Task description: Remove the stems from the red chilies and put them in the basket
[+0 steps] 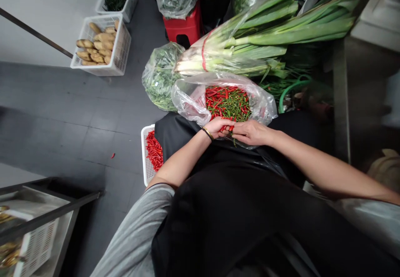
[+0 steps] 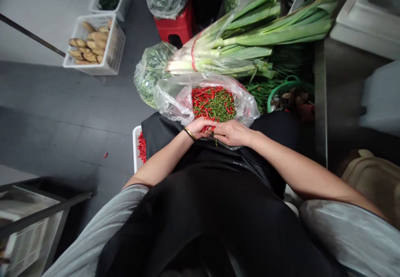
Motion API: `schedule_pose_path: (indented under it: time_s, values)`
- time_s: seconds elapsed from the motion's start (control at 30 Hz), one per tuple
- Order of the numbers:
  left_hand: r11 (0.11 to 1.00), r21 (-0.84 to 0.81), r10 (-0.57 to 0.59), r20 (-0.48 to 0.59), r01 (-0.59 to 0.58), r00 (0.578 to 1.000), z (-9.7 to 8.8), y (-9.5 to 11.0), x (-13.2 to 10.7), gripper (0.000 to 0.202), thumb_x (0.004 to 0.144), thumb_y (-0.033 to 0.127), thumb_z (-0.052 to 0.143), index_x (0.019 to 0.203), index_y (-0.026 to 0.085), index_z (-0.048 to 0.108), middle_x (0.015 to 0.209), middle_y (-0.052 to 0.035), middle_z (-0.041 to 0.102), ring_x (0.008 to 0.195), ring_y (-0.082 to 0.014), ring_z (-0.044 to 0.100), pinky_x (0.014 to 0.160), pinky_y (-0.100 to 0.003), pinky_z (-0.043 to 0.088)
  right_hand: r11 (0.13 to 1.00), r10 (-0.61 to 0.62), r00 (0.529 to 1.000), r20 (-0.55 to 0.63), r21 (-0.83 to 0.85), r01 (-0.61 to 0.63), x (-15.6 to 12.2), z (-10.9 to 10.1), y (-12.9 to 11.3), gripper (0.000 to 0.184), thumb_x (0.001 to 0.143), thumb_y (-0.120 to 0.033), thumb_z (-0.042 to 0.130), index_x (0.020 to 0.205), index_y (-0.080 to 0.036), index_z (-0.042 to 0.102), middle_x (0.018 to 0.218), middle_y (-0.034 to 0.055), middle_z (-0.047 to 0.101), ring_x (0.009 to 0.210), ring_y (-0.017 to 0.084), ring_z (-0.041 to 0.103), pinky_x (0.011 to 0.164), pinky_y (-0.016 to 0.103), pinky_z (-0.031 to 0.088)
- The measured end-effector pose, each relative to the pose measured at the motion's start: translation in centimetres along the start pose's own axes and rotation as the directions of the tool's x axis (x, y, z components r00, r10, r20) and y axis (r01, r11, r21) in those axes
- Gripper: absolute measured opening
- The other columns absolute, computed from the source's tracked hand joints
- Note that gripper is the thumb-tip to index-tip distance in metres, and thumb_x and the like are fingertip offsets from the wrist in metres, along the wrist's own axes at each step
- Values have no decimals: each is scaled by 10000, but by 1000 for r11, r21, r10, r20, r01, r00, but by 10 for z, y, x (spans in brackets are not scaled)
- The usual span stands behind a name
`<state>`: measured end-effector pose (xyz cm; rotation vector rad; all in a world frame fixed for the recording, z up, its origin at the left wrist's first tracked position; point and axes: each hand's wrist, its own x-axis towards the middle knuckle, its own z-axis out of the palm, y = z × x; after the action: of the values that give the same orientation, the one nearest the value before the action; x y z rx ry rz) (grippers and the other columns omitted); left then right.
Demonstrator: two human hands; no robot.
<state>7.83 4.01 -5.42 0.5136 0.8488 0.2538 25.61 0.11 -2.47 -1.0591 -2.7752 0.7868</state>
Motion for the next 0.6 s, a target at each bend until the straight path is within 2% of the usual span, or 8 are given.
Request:
schedule_pose_path:
  time_s: [0.03,0.1,0.2,0.27,0.33,0.43,0.53,0.6]
  values:
    - [1000,-7,-9,41,9,999,-4,-1,-1,285,711,218,681,540,131,470,417,41,400,310,-24,282,325,-160,102,999,36,996,79,-44,-32,-1,-3,3,337,962,-337,372,858,-186,654,881,78,676,750,170,614,660,270,418]
    - [996,-61,70,100,-64,993,-12,-1,-4,223,729,251,617,577,123,517,401,41,390,300,-37,272,315,-165,113,962,226,965,135,-188,-199,-1,-9,14,366,966,-375,364,893,-166,655,918,109,685,768,198,631,653,287,422]
    - [963,-142,246,135,-227,960,-21,1,-12,191,708,305,594,673,119,572,446,9,471,348,-84,405,317,-172,172,773,554,832,-1,-369,-515,8,-13,33,475,964,-469,346,1015,-110,653,1027,189,683,850,269,651,650,321,439]
    - [946,-154,306,135,-285,943,-25,2,-18,234,670,325,632,768,115,598,570,-33,591,447,-121,532,332,-171,213,674,666,745,-41,-393,-625,15,-12,42,456,954,-442,376,1022,-96,665,1038,210,688,876,292,656,656,333,448]
    - [933,-150,345,120,-327,931,-26,1,-23,316,636,344,690,840,116,610,693,-59,658,501,-126,575,344,-168,229,649,709,704,-48,-347,-677,17,-9,45,377,933,-374,412,940,-118,690,971,190,709,854,286,660,663,335,449]
    - [930,-127,350,32,-344,936,-21,-2,-24,354,624,364,770,822,117,612,630,-17,620,422,-64,480,348,-163,198,715,681,723,-117,-111,-691,8,-3,32,309,885,-369,470,746,-171,663,786,115,708,731,237,641,637,313,436]
    - [975,-32,217,-100,-221,971,-8,-8,-16,342,654,362,799,784,97,626,517,32,521,360,-24,372,350,-164,158,780,622,766,-163,221,-586,-3,9,6,318,864,-414,484,644,-203,574,618,34,631,583,168,571,563,270,411]
    - [991,31,135,-163,-131,977,1,-13,-9,338,675,371,797,740,90,620,489,32,501,345,-24,356,347,-173,161,798,578,793,-193,336,-500,-5,20,-9,317,880,-417,454,663,-209,556,614,18,607,568,154,553,560,261,415]
